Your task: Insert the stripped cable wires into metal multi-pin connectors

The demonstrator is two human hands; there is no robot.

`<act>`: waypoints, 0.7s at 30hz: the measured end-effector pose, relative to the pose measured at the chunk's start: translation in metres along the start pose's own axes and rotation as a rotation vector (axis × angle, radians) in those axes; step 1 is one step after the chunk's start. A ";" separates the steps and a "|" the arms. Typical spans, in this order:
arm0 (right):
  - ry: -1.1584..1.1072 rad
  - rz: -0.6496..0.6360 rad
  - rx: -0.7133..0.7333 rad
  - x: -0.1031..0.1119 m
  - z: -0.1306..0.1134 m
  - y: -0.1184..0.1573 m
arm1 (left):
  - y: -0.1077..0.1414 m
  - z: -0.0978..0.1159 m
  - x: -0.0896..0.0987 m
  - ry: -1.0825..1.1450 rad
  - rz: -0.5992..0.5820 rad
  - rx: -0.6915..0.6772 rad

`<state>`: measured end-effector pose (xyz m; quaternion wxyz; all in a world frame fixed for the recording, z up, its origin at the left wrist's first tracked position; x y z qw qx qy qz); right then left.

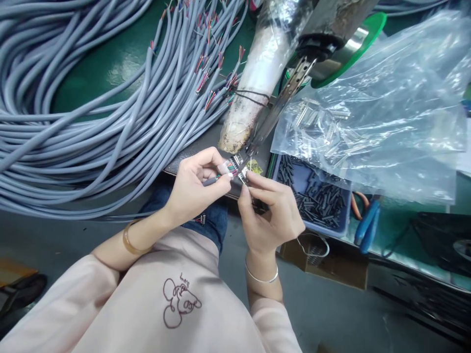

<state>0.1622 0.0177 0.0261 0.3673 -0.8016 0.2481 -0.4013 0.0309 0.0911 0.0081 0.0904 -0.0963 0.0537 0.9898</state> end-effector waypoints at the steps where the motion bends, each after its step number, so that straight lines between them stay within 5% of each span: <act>1: 0.014 -0.007 0.014 0.000 -0.001 0.000 | 0.000 -0.001 0.000 0.002 -0.006 -0.002; 6: 0.049 -0.031 0.074 0.001 -0.006 0.002 | 0.000 -0.008 0.002 0.010 -0.035 0.018; 12: -0.021 -0.029 -0.068 0.002 0.000 0.003 | 0.003 -0.001 0.004 -0.041 -0.055 -0.075; 21: -0.047 -0.034 -0.092 -0.002 0.001 -0.003 | 0.002 0.004 0.004 -0.193 -0.076 -0.196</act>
Point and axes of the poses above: each hand's wrist, its own y-axis away from the middle knuckle, its own x-axis out of the back of the hand, z = x × y, the point moved 5 cm from there along -y, towards the middle knuckle, and after that the axes turned 3 degrees about z, right-handed, at the moved point
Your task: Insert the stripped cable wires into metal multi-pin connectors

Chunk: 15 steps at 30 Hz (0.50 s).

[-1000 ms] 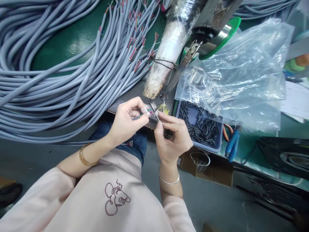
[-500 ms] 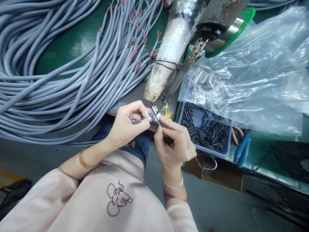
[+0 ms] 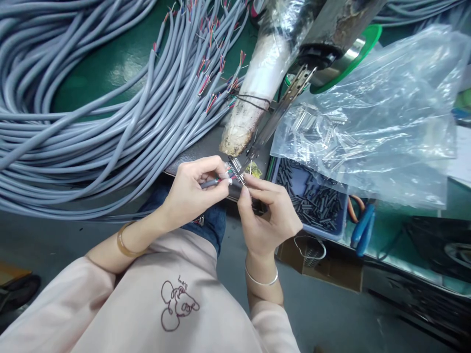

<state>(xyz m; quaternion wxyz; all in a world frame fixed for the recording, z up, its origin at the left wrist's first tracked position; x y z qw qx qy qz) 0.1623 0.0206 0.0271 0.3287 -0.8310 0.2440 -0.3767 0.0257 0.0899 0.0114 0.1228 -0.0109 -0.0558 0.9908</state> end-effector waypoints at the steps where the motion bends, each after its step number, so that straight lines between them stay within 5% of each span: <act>1: 0.003 0.004 0.006 0.000 0.000 -0.001 | 0.000 0.001 0.000 -0.008 0.000 -0.010; 15: 0.111 -0.082 0.104 0.004 -0.008 0.003 | 0.003 -0.003 0.000 -0.061 -0.120 0.058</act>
Point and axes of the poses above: each hand's wrist, its own y-axis away from the middle knuckle, its own x-axis out of the back of the hand, z = x × y, the point moved 5 cm from there along -y, towards the middle knuckle, and after that the axes turned 3 degrees about z, right-handed, at the moved point
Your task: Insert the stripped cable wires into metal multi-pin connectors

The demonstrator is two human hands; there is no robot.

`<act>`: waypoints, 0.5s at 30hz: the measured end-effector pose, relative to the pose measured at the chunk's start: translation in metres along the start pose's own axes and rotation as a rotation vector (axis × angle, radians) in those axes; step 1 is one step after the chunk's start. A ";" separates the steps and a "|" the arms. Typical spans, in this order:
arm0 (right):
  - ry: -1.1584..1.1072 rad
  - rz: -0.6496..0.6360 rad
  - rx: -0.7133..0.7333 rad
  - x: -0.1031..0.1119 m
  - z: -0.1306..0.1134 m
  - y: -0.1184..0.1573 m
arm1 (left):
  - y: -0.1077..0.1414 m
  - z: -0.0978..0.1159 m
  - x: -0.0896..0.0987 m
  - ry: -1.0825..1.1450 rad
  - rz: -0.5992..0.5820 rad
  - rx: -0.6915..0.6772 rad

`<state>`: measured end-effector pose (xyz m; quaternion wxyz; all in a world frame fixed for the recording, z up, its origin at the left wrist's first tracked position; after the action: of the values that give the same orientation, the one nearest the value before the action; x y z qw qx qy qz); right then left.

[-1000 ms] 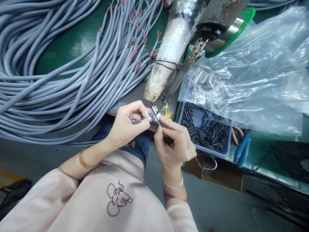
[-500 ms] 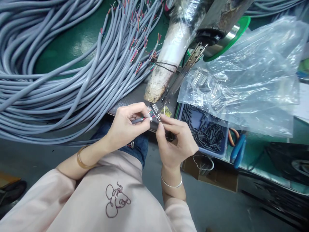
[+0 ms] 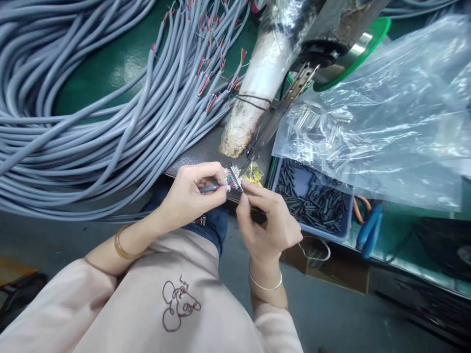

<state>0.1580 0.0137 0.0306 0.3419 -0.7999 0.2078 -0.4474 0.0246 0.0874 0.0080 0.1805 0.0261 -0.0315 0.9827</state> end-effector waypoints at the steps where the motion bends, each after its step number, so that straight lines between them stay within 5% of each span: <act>1: -0.008 0.005 -0.040 0.002 0.002 0.000 | 0.001 0.001 -0.001 0.005 -0.015 -0.003; 5: -0.083 -0.114 -0.237 0.005 0.010 0.001 | 0.010 0.004 -0.006 -0.006 -0.097 -0.048; 8: -0.118 -0.210 -0.258 0.006 0.009 0.001 | 0.017 0.001 -0.008 0.006 -0.139 -0.031; 15: -0.018 -0.028 0.101 0.014 -0.012 0.010 | 0.018 -0.020 -0.004 0.493 -0.149 0.340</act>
<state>0.1548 -0.0063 0.0354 0.3775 -0.7884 0.1704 -0.4549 0.0215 0.0706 -0.0133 0.2474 -0.1812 0.1802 0.9346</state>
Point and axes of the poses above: each hand's wrist, its own y-axis away from the middle knuckle, its own x-axis out of the back of the hand, z = x × y, the point moved 5 cm from there along -y, towards the middle knuckle, and after that the axes turned 3 degrees about z, right-handed, at the moved point
